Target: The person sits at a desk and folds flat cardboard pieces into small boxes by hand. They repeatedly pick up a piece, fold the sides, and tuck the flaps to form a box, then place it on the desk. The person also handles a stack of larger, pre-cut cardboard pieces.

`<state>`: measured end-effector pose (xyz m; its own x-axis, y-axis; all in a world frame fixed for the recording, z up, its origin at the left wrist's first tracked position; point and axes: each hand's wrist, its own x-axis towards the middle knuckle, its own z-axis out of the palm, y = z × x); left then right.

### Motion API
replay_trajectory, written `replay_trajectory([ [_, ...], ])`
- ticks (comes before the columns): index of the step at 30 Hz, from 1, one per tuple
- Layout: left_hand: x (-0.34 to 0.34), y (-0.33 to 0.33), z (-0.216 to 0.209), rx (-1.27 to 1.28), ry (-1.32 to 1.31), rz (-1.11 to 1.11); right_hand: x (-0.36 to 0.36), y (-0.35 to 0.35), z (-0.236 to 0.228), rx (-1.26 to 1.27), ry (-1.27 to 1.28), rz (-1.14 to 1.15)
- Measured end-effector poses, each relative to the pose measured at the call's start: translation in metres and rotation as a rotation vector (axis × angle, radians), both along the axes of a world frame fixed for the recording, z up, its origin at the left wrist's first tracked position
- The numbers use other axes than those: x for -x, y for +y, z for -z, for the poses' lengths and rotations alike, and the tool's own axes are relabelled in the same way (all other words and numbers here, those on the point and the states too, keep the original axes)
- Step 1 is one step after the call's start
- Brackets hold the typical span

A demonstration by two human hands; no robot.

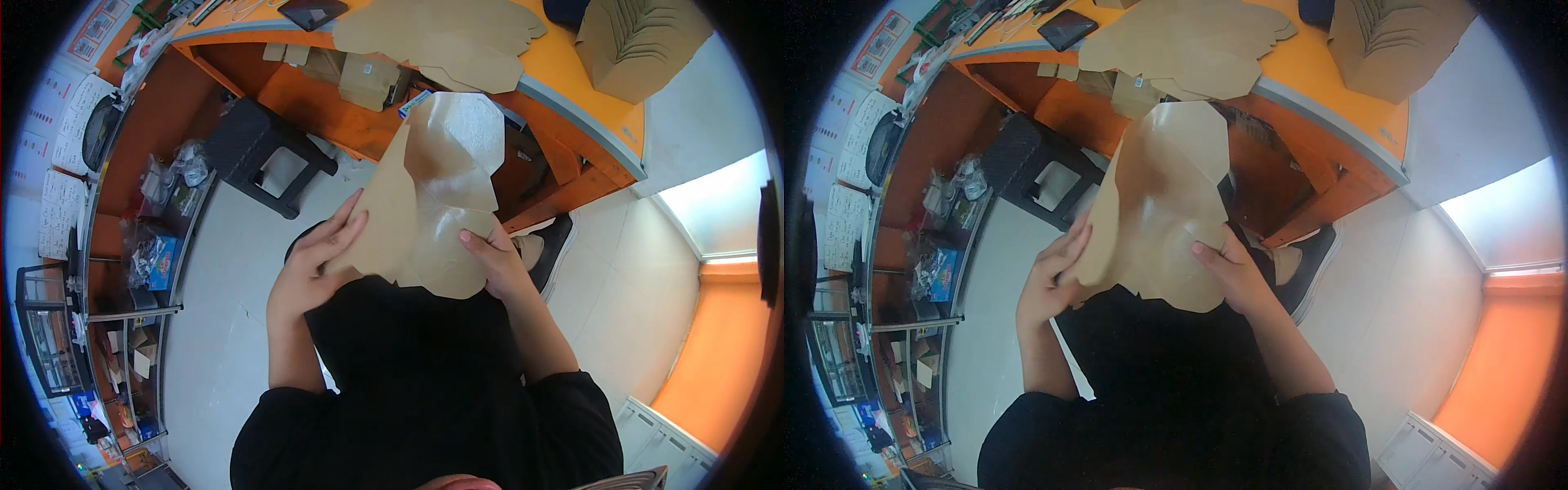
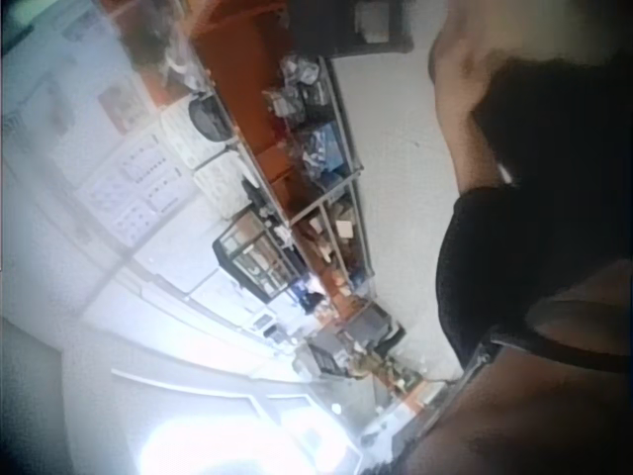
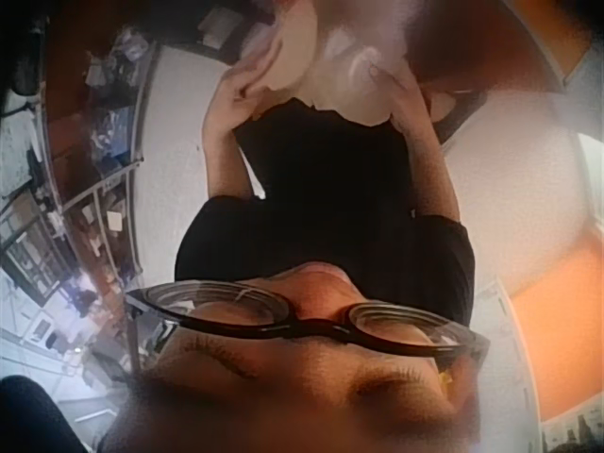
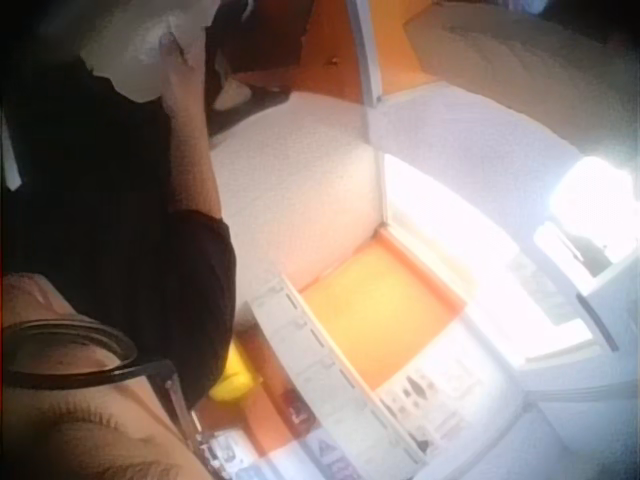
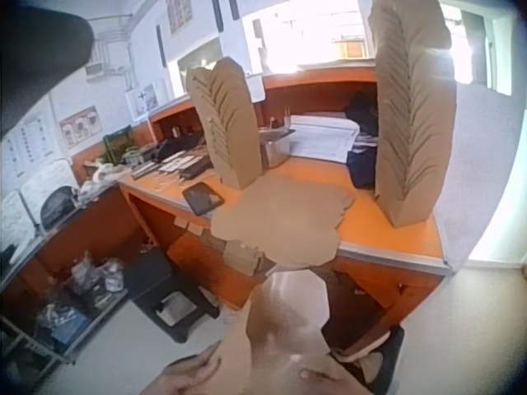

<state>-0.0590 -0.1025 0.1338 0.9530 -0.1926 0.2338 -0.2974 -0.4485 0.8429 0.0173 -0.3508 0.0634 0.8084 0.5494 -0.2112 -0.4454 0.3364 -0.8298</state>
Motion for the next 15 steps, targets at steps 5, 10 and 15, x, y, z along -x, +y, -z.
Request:
replay_trajectory([
  [5,-0.005,0.0,0.009,0.424,0.089,0.267,0.0,-0.003,0.001,0.056,-0.063,-0.039],
  [10,0.005,-0.049,-0.008,0.414,0.323,-0.05,-0.005,-0.009,-0.013,0.272,-0.406,-0.285],
  [15,0.009,-0.049,-0.019,0.779,0.336,0.057,-0.001,-0.011,-0.034,0.351,-0.426,-0.043],
])
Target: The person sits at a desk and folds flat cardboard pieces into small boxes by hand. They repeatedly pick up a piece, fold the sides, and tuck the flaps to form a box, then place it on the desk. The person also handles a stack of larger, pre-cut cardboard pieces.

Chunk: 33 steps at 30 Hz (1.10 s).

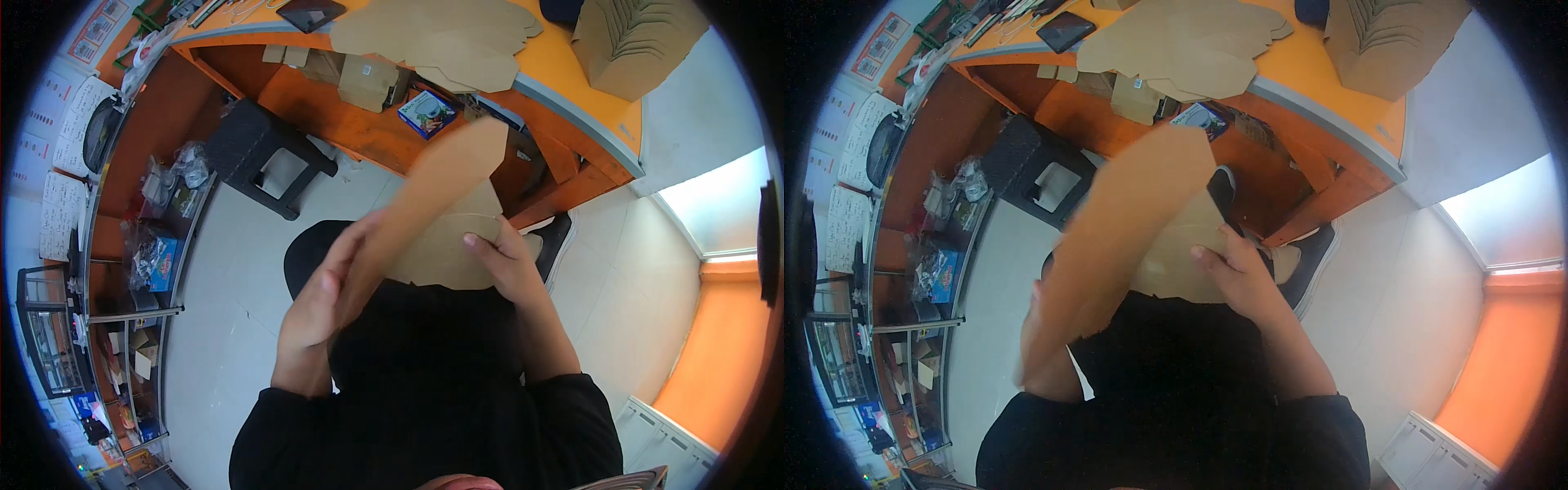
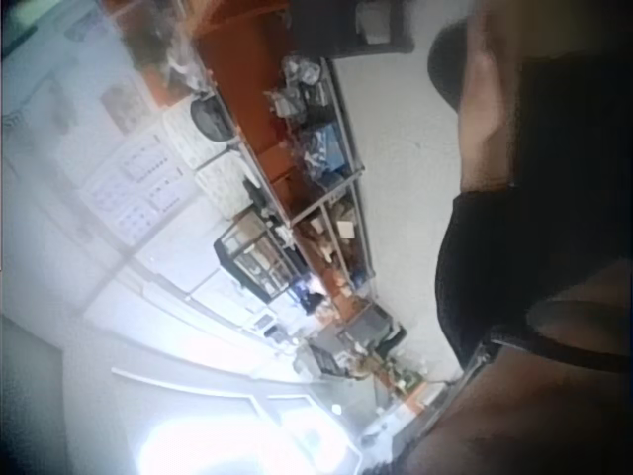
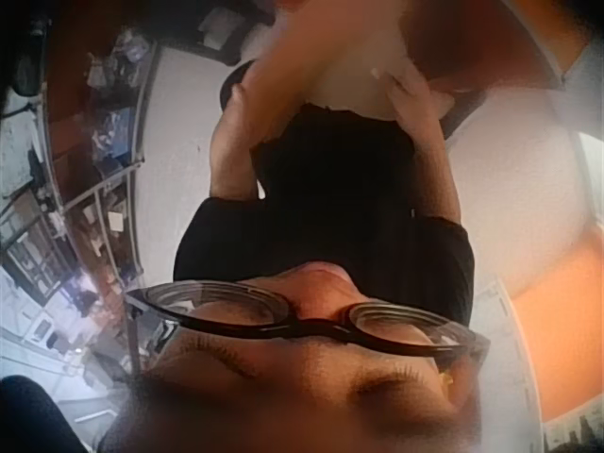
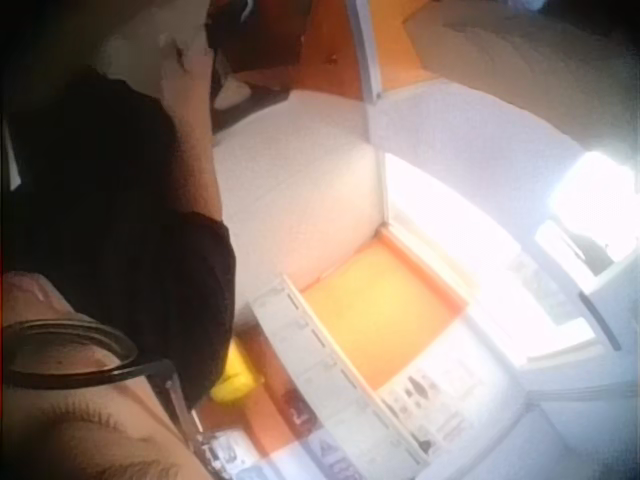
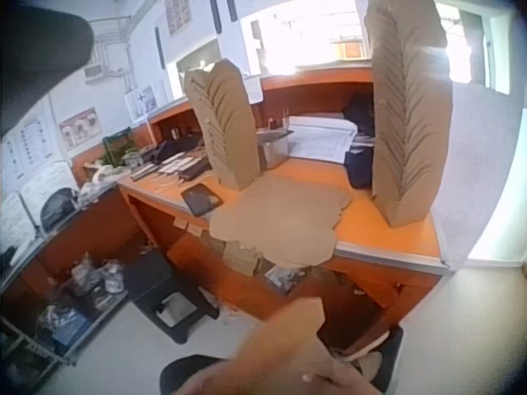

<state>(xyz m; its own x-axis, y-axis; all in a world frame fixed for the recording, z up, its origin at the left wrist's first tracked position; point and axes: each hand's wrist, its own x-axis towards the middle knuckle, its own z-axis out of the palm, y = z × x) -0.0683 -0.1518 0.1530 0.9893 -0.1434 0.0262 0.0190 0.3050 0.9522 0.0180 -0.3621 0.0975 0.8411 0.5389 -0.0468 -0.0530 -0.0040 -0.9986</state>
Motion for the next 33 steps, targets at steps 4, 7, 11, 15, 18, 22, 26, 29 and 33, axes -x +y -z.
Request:
replay_trajectory([
  [4,0.0,0.031,0.039,-0.332,0.001,-0.05,0.002,-0.007,-0.004,0.04,0.015,0.058],
  [7,0.012,-0.015,-0.008,-0.516,-0.011,-0.214,0.009,-0.004,-0.016,-0.017,0.019,0.038],
  [11,0.012,-0.022,-0.006,-0.392,-0.052,-0.132,0.009,0.0,-0.015,0.027,0.007,0.034],
  [15,0.01,-0.011,-0.005,-0.368,-0.071,-0.154,0.007,0.002,-0.018,0.122,-0.003,0.091],
  [18,0.009,-0.017,-0.016,-0.701,-0.127,-0.225,0.014,-0.001,-0.016,0.098,-0.038,0.048],
  [22,0.006,-0.029,-0.007,-0.785,-0.069,-0.171,0.019,-0.003,-0.019,0.035,-0.049,0.028],
  [26,0.012,-0.003,0.026,-0.147,-0.127,0.024,0.005,-0.006,-0.019,0.118,-0.229,0.141],
  [29,0.01,-0.001,0.015,-0.031,-0.342,0.124,-0.004,-0.015,-0.01,0.018,-0.046,0.229],
  [33,0.018,0.002,-0.013,-0.628,-0.313,-0.213,-0.002,-0.019,0.006,-0.18,0.076,0.179],
])
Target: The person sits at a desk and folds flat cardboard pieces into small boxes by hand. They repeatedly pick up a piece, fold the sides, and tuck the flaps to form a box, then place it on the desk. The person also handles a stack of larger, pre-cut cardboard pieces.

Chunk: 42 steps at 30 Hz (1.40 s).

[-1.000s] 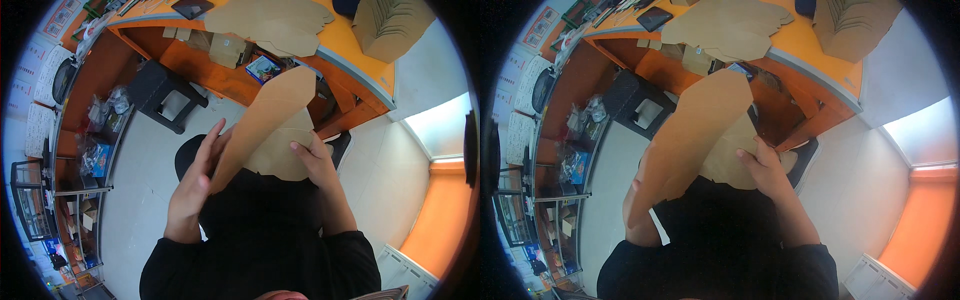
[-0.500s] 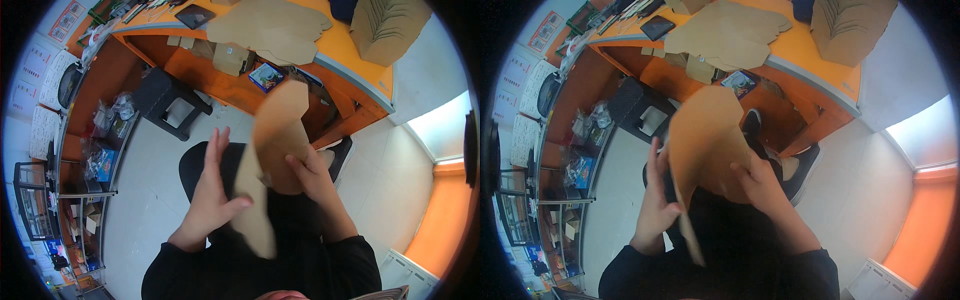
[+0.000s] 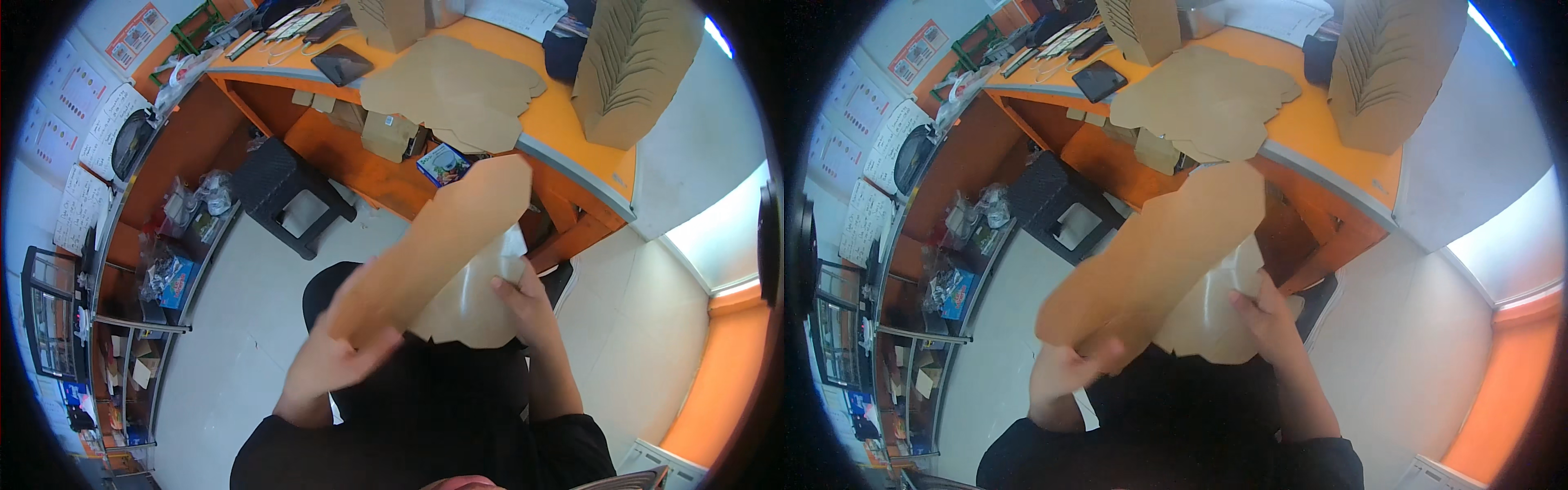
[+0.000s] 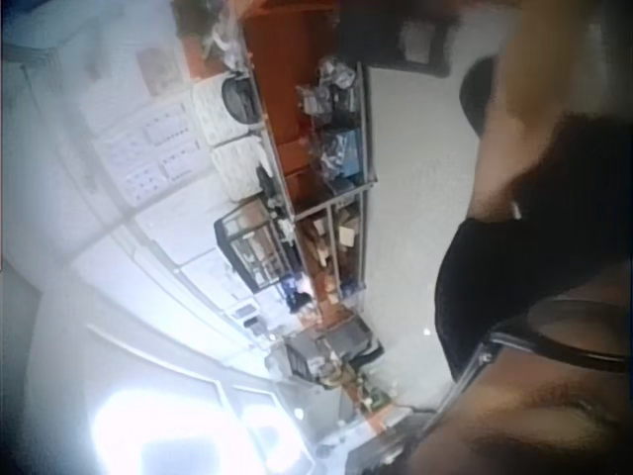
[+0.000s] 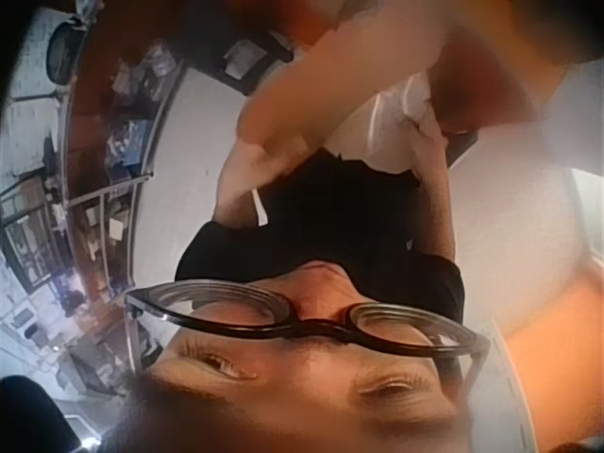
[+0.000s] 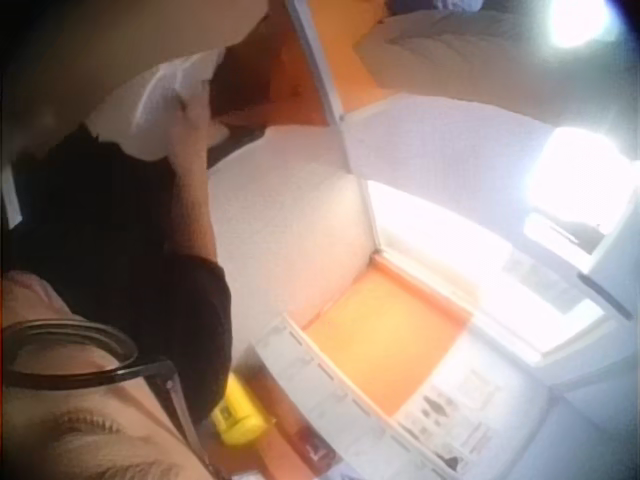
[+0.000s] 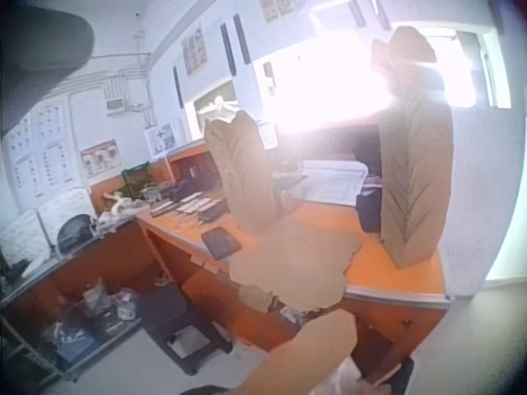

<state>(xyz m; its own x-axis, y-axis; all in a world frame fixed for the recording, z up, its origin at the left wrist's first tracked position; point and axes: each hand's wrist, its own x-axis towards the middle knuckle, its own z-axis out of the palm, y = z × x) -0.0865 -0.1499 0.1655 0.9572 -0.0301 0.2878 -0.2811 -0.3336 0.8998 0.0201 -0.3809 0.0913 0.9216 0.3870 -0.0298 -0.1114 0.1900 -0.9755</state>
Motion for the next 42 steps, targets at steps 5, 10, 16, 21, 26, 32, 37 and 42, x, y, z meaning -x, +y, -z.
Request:
replay_trajectory([
  [5,0.005,0.056,-0.009,-0.074,0.461,-0.188,0.006,0.024,-0.003,0.541,-0.794,0.388],
  [10,0.005,0.102,0.015,-0.293,0.616,0.005,0.01,0.065,-0.019,0.579,-1.19,-0.405],
  [16,0.025,0.093,0.004,-0.447,0.44,-0.103,0.036,0.12,0.02,0.628,-1.226,-0.591],
  [21,0.031,0.091,0.018,-0.491,0.471,-0.227,0.043,0.147,0.042,0.703,-1.244,-0.616],
  [26,0.025,0.113,0.023,-0.412,0.521,-0.133,0.047,0.152,0.047,0.753,-1.197,-0.679],
  [32,0.024,0.114,0.048,-0.551,0.288,0.052,0.044,0.159,0.071,0.821,-1.181,-0.695],
  [37,0.038,0.112,0.066,-0.564,0.276,0.022,0.046,0.157,0.092,0.854,-1.255,-0.674],
  [42,0.057,0.09,0.046,-0.838,0.389,-0.066,0.039,0.137,0.095,0.45,-1.023,-0.58],
])
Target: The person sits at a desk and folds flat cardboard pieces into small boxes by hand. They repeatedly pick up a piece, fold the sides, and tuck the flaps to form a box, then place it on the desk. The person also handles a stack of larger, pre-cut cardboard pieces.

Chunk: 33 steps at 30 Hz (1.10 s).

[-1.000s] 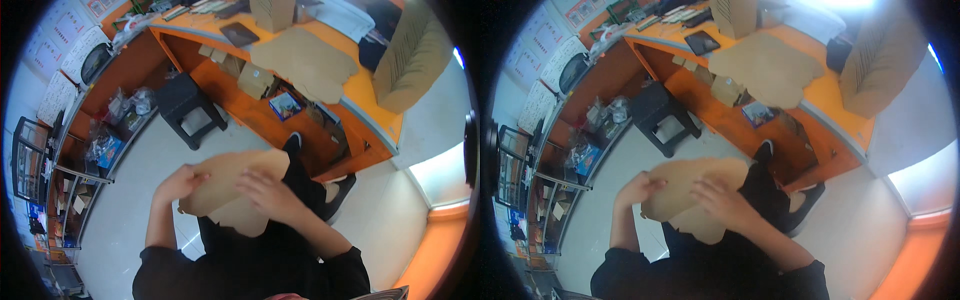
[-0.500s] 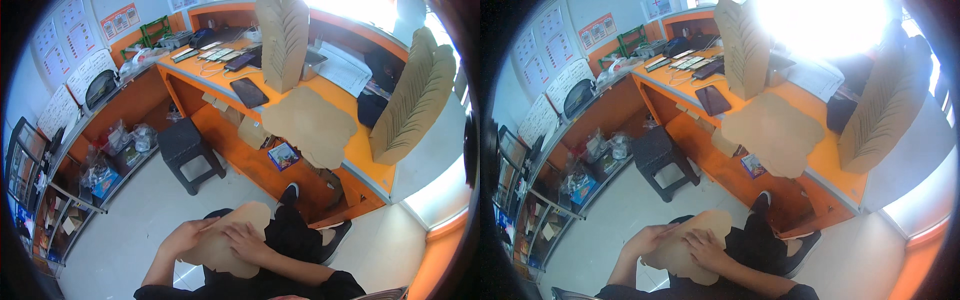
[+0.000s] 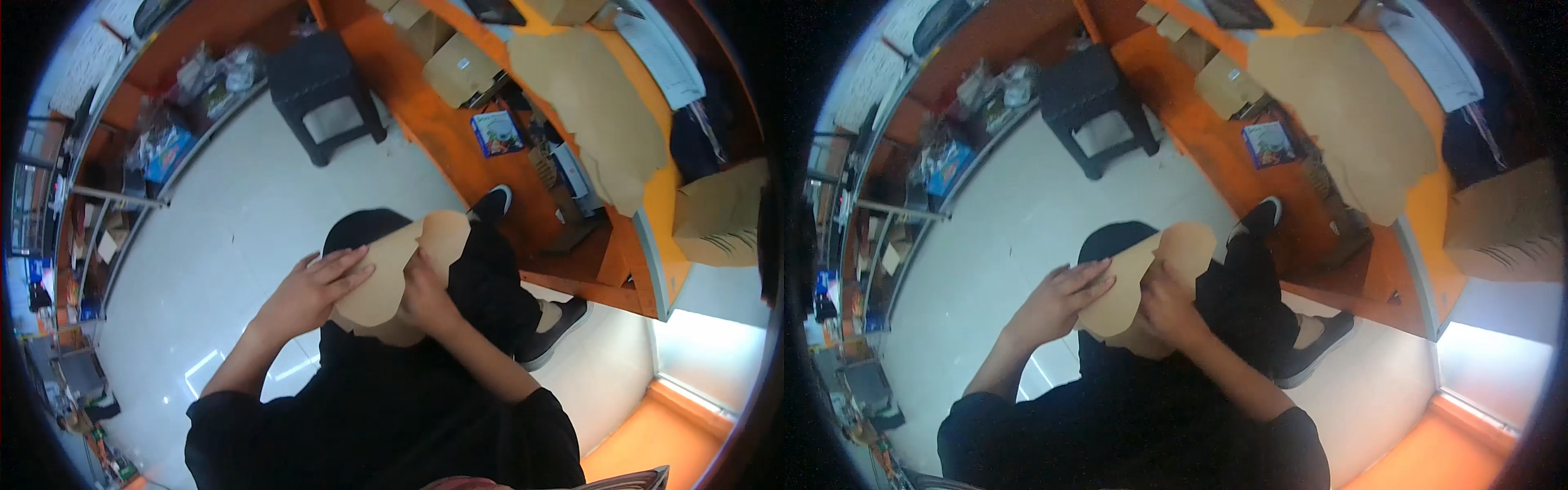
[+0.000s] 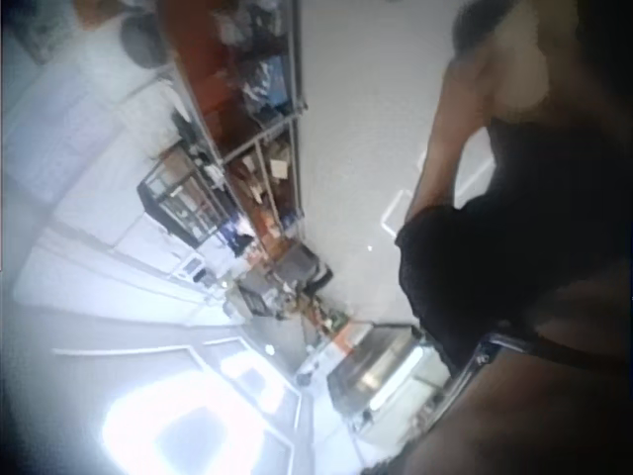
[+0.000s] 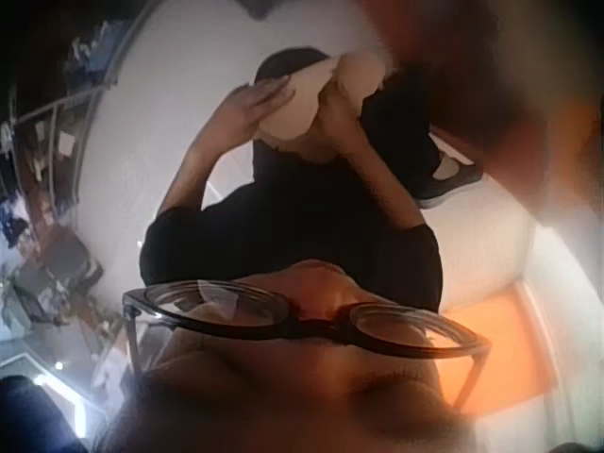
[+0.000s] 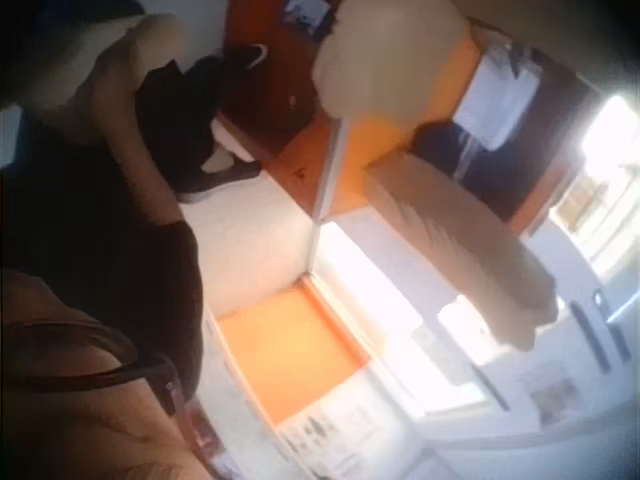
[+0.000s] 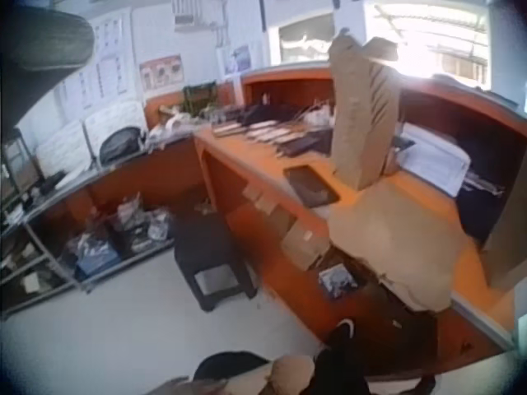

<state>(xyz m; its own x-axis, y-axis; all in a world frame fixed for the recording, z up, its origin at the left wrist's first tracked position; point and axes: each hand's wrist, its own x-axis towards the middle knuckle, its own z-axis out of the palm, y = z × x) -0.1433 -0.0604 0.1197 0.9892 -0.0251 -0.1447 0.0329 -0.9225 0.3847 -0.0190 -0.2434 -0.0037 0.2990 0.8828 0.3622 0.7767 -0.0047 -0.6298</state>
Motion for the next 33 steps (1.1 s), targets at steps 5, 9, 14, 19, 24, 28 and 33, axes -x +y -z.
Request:
replay_trajectory([
  [5,0.005,-0.017,0.003,-0.184,0.025,0.02,-0.013,-0.011,-0.005,-0.525,0.472,0.338],
  [9,0.004,-0.02,0.005,-0.087,-0.092,0.043,-0.043,-0.021,-0.077,-0.357,0.048,0.223],
  [14,-0.004,-0.034,-0.013,-0.209,-0.279,0.266,-0.049,-0.019,-0.14,0.264,-0.068,0.131],
  [19,-0.008,-0.04,-0.024,-0.193,-0.276,0.384,-0.038,-0.039,-0.129,0.581,0.103,-0.066],
  [24,-0.013,-0.023,-0.049,0.496,-0.026,0.265,-0.019,-0.049,-0.109,0.353,0.114,-0.013],
  [28,-0.013,-0.034,-0.038,0.422,-0.104,0.003,-0.013,-0.053,-0.107,0.316,0.073,0.0],
  [33,-0.017,-0.045,-0.038,0.115,0.148,-0.044,-0.023,-0.05,-0.108,0.327,0.102,-0.06],
])
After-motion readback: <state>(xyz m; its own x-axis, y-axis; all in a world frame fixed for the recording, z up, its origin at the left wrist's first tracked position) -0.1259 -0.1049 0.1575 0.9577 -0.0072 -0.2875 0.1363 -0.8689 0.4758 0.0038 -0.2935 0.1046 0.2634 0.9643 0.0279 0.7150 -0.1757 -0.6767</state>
